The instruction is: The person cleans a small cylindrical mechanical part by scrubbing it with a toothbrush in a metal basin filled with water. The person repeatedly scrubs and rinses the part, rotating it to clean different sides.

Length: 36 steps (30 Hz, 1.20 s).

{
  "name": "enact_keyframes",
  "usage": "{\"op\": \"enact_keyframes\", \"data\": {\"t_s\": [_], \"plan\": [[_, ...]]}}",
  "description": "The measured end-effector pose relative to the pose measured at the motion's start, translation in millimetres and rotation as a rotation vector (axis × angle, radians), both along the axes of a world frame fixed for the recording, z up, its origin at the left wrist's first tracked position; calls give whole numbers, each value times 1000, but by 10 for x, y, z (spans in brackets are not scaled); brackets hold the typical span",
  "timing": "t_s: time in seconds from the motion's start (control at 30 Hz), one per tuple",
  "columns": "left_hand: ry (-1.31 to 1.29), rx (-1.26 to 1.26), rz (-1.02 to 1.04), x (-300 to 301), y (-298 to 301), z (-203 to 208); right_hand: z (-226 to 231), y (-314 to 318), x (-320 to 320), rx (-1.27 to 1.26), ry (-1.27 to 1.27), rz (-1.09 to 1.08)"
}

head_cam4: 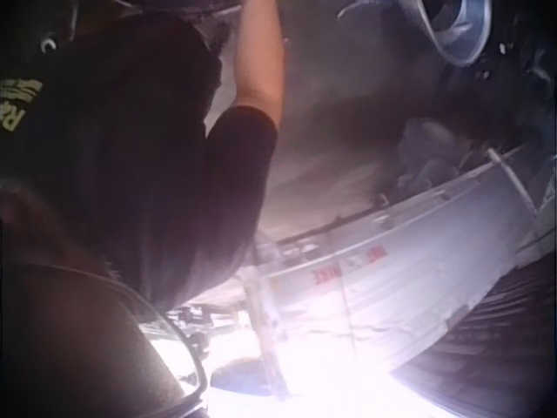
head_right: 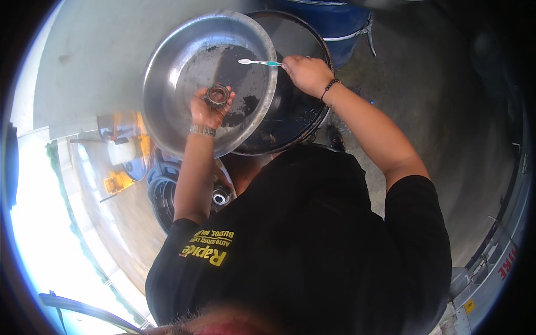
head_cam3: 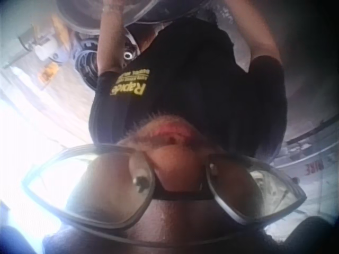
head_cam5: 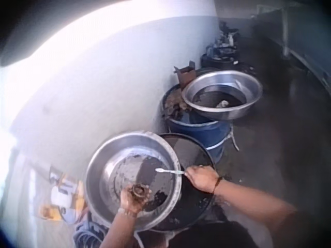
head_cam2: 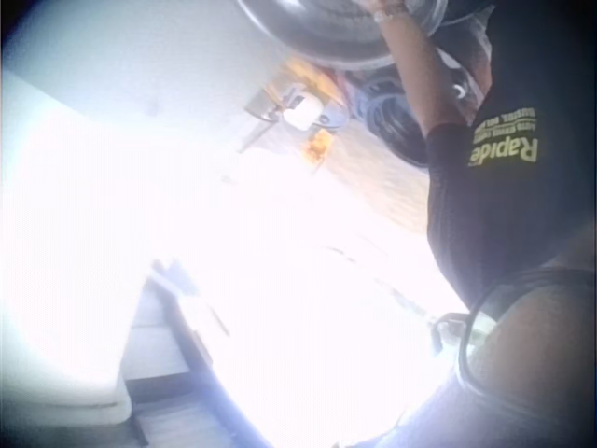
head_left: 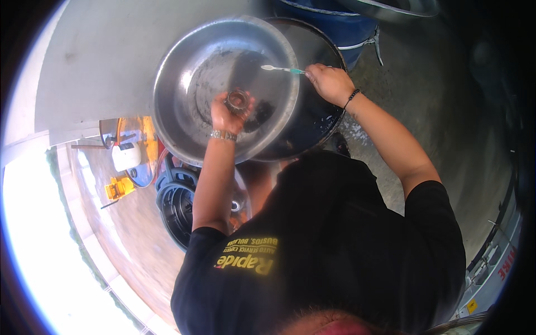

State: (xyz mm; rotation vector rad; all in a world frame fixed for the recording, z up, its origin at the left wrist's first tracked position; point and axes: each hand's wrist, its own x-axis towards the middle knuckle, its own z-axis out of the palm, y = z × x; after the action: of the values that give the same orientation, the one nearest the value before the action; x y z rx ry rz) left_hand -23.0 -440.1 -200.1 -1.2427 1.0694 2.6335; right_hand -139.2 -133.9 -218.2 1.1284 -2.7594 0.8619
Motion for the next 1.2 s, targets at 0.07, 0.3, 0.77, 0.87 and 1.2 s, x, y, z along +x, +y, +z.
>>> {"op": "enact_keyframes", "data": {"t_s": [0.07,0.3,0.77,0.87,1.2], "plan": [[7,-6,-11,-40,42,16,17,-24,50,-14,-10,-32],[-18,-67,-20,-77,254,34,-2,126,131,22,-126,-70],[-28,-134,82,65,408,-57,-1276,1400,441,-126,-219,-429],[-27,-131,68,89,462,-15,-1499,1424,481,-1,-247,-398],[-41,-147,104,127,492,-60,-1273,1316,632,-89,-254,-399]]}}
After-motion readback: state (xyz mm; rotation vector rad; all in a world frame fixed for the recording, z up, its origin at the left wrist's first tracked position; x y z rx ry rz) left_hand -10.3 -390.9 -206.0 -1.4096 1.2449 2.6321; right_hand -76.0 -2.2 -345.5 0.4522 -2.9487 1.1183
